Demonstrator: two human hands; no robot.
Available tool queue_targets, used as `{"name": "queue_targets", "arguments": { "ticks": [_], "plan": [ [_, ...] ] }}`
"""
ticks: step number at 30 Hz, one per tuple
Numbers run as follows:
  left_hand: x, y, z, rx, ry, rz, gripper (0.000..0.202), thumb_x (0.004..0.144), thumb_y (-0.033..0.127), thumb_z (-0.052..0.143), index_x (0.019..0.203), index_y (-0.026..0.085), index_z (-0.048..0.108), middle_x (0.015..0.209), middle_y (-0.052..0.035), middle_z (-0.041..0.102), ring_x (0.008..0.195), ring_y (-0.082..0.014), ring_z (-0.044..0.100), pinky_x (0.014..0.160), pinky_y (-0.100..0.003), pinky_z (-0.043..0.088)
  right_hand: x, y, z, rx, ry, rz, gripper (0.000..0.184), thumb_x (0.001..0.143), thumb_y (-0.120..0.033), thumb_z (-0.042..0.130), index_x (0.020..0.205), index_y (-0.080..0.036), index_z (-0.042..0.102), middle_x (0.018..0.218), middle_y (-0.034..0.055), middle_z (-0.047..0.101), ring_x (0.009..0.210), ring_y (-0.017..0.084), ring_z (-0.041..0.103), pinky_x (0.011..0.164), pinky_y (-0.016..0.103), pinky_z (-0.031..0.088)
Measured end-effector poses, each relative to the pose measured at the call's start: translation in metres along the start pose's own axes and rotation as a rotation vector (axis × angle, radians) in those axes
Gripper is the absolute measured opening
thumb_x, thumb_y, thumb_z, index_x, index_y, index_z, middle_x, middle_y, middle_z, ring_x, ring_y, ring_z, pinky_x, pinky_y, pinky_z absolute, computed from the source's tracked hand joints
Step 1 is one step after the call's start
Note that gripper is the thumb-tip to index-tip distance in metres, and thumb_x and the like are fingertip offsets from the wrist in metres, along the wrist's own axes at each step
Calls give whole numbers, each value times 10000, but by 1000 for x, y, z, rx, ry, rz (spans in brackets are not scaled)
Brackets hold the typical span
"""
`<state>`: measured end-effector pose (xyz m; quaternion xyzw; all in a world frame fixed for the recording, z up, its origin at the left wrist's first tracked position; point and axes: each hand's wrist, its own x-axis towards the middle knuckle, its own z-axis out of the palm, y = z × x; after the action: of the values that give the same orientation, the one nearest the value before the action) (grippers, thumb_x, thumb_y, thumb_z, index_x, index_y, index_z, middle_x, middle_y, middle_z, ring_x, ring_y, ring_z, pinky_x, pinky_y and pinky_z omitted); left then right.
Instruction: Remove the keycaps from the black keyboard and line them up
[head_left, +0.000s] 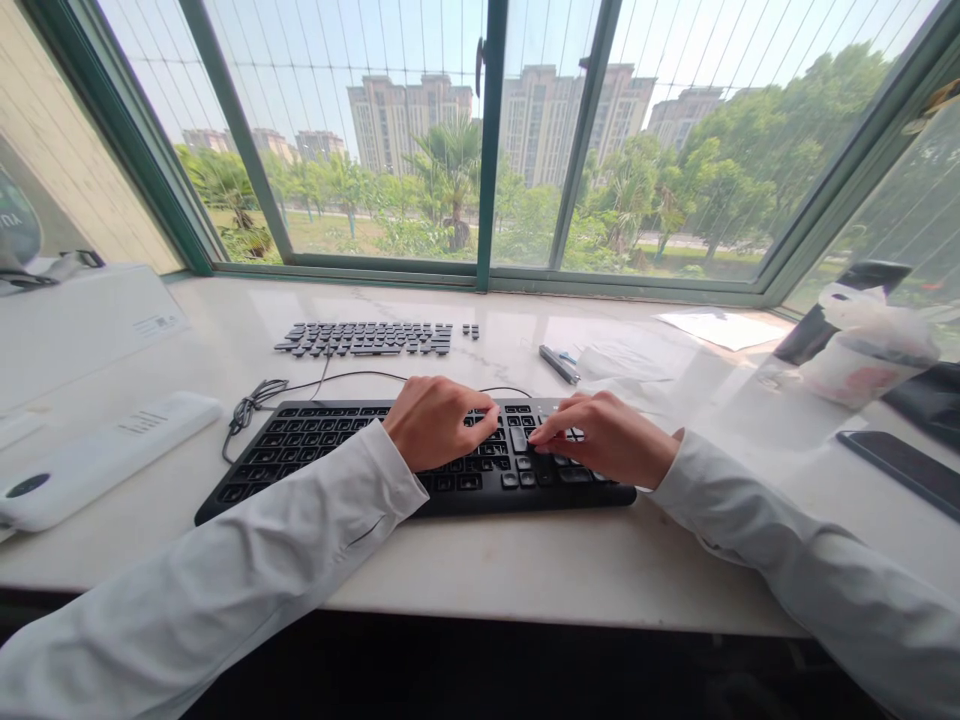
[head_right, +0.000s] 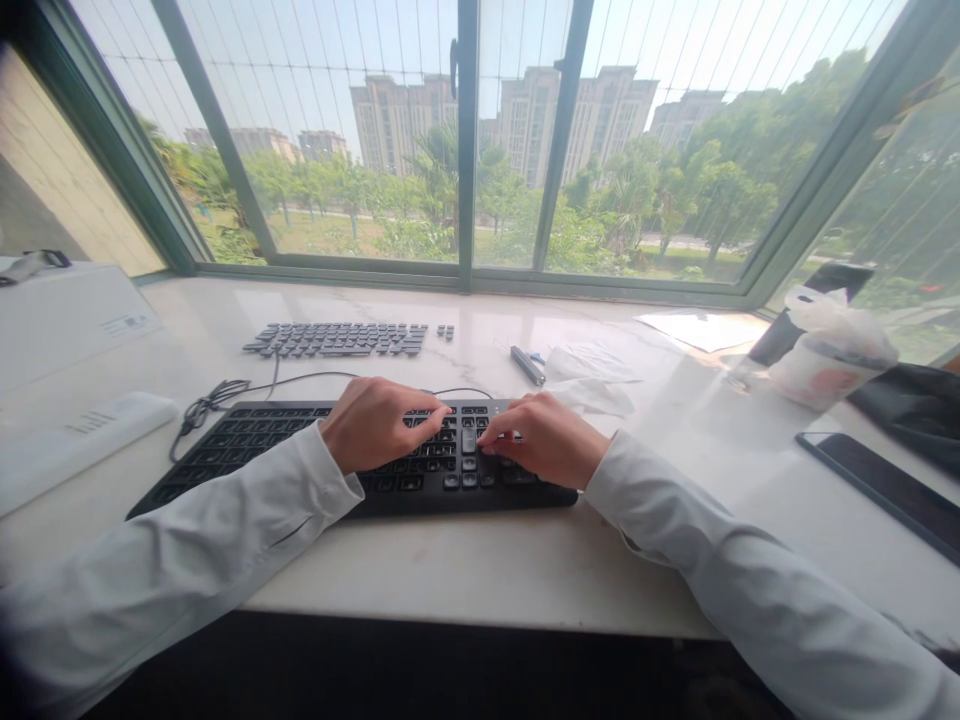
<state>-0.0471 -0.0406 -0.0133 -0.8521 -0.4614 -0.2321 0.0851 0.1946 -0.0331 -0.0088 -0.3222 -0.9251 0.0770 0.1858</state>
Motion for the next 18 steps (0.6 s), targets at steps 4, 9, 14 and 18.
{"name": "queue_targets", "arguments": {
  "ticks": [4, 9, 14, 18],
  "plan": [
    [0, 0, 0, -5, -2, 11, 292, 896, 370, 507, 839, 265, 773, 746, -22, 752, 680, -167, 664, 581, -273, 340, -1, -2, 1, -58, -14, -77, 182, 922, -265, 585, 894, -227, 760, 747, 36, 712, 677, 137, 627, 699, 271, 461],
    [-2, 2, -1, -89, -42, 102, 279, 900, 356, 511, 881, 277, 778, 844, -5, 772, 774, -168, 704, 618, -255, 415, -4, -2, -3, -180, -20, -218, 255, 964, -267, 499, 913, -206, 741, 735, 64, 683, 720, 162, 600, 735, 310, 428],
    [-6, 3, 2, -207, -117, 268, 274, 905, 338, 513, 1007, 320, 767, 982, 34, 764, 863, -153, 724, 670, -226, 495, -6, 5, -5, -151, -21, -201, 218, 948, -255, 528, 982, -236, 742, 800, 57, 670, 748, 152, 598, 752, 298, 420],
    [-7, 4, 4, -230, -121, 296, 283, 897, 308, 525, 1073, 340, 744, 1074, 64, 733, 965, -146, 712, 733, -216, 530, -4, 8, 2, -36, 53, -103, 131, 881, -224, 640, 885, -250, 768, 761, 33, 671, 728, 137, 607, 756, 279, 433]
  ]
}}
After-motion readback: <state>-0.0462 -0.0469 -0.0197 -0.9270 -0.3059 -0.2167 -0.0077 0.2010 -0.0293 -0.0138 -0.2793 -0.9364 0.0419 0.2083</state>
